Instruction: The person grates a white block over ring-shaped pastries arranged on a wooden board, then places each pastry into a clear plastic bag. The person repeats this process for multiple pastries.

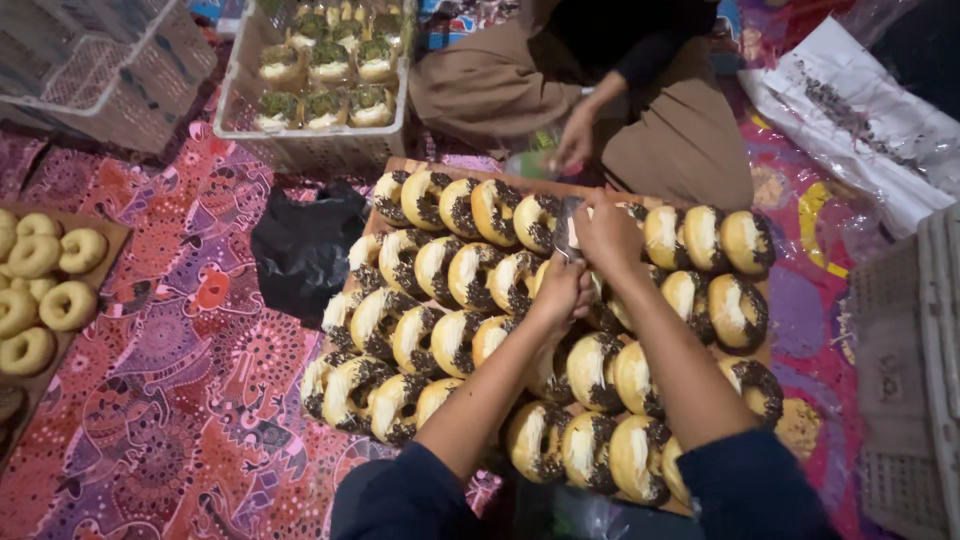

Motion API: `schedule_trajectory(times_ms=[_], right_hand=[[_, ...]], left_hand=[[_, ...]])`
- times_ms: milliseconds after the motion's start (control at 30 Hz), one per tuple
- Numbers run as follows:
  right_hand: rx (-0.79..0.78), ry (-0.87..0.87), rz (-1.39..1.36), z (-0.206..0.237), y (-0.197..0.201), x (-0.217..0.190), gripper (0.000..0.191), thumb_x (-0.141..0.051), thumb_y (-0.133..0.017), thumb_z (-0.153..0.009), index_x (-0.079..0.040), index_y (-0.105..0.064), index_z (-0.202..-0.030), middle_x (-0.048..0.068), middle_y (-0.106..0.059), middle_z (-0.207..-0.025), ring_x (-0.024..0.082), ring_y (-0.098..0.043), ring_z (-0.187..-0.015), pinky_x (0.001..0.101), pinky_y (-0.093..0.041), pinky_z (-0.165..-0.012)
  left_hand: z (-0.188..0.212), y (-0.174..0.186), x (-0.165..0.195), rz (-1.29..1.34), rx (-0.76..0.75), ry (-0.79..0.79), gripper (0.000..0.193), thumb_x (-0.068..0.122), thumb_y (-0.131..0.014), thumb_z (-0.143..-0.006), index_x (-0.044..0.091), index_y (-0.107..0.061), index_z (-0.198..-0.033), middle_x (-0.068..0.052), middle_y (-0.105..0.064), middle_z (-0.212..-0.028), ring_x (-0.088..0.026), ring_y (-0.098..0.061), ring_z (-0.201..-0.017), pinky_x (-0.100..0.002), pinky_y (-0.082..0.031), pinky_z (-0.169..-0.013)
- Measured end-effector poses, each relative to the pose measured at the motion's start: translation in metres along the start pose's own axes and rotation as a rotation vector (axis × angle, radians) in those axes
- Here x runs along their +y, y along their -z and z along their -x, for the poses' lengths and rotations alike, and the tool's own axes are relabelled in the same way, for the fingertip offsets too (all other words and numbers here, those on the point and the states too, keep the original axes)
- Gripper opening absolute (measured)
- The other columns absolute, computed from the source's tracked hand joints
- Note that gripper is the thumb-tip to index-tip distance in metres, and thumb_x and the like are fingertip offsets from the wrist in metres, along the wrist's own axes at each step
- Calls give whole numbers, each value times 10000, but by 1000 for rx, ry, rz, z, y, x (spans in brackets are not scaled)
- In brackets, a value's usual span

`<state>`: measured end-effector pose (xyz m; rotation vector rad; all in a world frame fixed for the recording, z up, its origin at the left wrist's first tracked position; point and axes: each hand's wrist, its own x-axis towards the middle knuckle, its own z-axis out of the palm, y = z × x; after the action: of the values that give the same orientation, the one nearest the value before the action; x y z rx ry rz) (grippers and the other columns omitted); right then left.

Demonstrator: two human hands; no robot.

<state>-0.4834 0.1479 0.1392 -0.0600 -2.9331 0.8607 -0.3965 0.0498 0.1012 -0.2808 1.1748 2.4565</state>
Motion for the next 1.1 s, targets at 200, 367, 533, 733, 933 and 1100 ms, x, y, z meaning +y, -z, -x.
schedule_trajectory(times_ms=[200,367,533,733,933,1100], right_hand=[[-2,-85,112,-16,-11,-23,329,-306,-524,-989,-67,-700,-1131,267,-724,-1015,462,-689,-954,591,-520,-842],[98,-152,-53,-17,-4,-20,351,-390,-618,-897,-94,-727,-1052,227,-726,-1013,435,-684,-961,542,-527,-832],[39,89,-165,-17,-23,-43,331,-359,-579,-938,-82,-714,-1055,211,-740,-988,411,-709,-960,529,-537,-843],[-10,102,129,-32,-61,-67,350,-323,-538,-967,-35,-711,-1068,280,-720,-1000,479,-691,-944,587,-518,-850],[-42,10,64,-45,-62,-64,348,-323,-492,-998,-69,-718,-1074,234,-737,-1015,441,-691,-980,555,-511,-867],[-8,88,-243,-52,-56,-79,313,-336,-562,-938,-73,-707,-1026,205,-737,-1003,376,-717,-966,489,-535,-852]], left_hand=[[56,8,-1,-155,-12,55,77,210,-379,-1089,168,-434,-1055,51,-399,-617,-75,-323,-415,-252,-253,-339],[99,22,-2,-115,51,117,75,192,-397,-1054,247,-432,-1091,44,-381,-561,-88,-319,-365,-255,-249,-303],[32,45,28,-79,79,-50,39,201,-394,-1105,188,-402,-1070,35,-417,-635,-85,-347,-421,-265,-280,-346],[11,57,36,-26,85,-36,46,164,-379,-1063,205,-369,-1044,32,-387,-609,-76,-336,-415,-241,-242,-328],[84,57,40,-175,91,99,29,176,-372,-1073,172,-401,-1078,38,-422,-627,-91,-337,-417,-259,-293,-338],[55,74,76,-236,147,-9,71,189,-374,-1095,137,-408,-1061,43,-420,-633,-81,-343,-426,-259,-276,-333]])
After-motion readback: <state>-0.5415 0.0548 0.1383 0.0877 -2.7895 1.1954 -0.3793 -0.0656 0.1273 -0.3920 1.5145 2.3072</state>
